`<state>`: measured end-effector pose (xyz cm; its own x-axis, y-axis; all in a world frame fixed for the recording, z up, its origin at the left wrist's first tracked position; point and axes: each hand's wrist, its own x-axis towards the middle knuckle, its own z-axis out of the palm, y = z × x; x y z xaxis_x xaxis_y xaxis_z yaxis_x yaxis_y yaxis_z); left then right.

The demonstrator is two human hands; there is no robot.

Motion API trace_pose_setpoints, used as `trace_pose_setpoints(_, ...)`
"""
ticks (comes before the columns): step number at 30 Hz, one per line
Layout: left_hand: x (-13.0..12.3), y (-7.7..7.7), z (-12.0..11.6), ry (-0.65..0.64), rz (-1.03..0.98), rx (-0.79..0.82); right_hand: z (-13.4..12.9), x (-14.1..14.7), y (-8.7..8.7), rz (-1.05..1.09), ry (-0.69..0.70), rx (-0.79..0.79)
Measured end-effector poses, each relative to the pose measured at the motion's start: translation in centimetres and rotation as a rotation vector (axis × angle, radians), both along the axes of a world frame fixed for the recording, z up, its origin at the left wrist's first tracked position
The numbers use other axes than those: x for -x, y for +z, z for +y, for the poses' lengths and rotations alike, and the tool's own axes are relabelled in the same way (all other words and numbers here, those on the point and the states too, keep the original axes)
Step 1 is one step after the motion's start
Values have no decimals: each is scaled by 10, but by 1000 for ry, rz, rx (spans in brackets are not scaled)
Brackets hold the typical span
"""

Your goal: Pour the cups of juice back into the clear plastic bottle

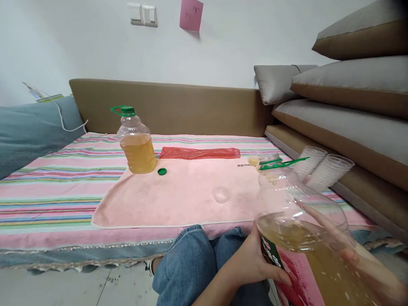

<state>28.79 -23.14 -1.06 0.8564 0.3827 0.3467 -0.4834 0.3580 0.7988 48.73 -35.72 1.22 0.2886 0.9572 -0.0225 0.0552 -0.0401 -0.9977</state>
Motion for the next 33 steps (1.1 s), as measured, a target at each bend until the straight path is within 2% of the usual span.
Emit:
trace_pose_setpoints(6, -1, -22, -10, -77, -54, 177, 5, 13, 12, 114, 6, 107)
trace_pose_setpoints(8, -2, -26, -14, -95, -53, 238, 7, 15, 16, 140, 28, 149)
trace_pose_setpoints(14, -4, -31, -21, -104, -19, 375, 10, 21, 31, 76, -28, 198)
trace_pose_setpoints(22, 1, -29, -20, -122, 33, 393, 12, 24, 33, 80, -44, 222)
trace_pose_setpoints(28, 4, -33, -16, -188, 73, 303, 9, 37, 37, 185, -92, 267)
trace_pose_setpoints(33, 7, -36, -13, -227, 95, 257, 15, 30, 38, 95, -7, 228)
